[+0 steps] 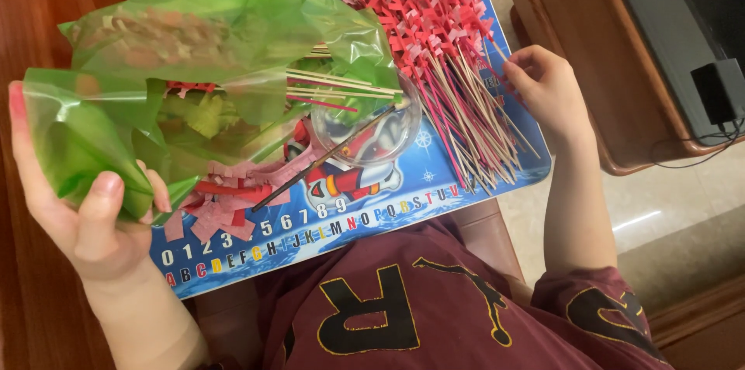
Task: The person picks up wooden sticks adorned with red paper decorations from a pile and places them into a green plastic bag held in their other hand.
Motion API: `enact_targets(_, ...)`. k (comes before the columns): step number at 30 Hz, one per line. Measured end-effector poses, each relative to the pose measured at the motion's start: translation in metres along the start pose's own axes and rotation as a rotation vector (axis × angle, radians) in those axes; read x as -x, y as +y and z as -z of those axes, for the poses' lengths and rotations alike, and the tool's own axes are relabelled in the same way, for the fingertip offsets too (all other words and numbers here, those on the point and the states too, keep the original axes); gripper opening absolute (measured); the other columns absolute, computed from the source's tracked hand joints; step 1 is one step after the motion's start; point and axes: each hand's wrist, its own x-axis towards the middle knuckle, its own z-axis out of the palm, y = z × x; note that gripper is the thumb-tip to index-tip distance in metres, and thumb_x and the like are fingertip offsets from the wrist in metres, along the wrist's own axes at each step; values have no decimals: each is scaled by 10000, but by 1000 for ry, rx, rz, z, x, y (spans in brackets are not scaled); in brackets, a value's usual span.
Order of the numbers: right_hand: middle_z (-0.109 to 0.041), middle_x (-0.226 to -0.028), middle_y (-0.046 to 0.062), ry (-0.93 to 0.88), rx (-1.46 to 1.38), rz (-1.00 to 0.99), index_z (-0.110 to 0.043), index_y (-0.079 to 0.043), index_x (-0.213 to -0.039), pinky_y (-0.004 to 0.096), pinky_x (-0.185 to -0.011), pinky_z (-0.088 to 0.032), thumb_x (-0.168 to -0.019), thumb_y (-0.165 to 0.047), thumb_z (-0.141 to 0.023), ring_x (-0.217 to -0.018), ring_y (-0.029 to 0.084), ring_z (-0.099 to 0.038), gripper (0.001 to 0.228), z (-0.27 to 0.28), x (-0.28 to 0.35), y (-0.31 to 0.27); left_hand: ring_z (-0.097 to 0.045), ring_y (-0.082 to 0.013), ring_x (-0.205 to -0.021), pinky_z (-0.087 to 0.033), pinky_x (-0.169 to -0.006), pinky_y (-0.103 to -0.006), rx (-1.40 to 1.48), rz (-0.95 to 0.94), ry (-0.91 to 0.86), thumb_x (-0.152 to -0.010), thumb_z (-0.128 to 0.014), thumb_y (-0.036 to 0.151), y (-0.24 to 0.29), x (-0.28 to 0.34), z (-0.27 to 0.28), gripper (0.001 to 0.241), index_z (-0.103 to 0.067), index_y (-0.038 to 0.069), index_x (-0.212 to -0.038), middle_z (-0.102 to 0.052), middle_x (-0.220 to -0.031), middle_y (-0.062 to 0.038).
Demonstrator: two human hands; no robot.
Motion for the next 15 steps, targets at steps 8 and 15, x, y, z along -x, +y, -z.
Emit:
enact_targets(8,-724,-911,68,-13,-8,44,-562,-3,-1122,231,-683,-523,-1024,-141,-648,-814,77,-667,189,-8,0,5,-569,-174,-790,-513,-569,-284,-5,-5,-3,-998,-616,99,-1,0,0,837,-163,66,-1701,-461,-1533,-179)
enact_targets(15,-713,-932,59,-83,-134,-42,-663,28,-1265,228,-694,-499,-984,-94,-703,-810,78,-628,309,0,-9,33,-572,-178,-794,-513,-568,-282,-8,0,-4,-1008,-627,113,-1,1,1,836,-164,64,-1702,-470,-1529,-188)
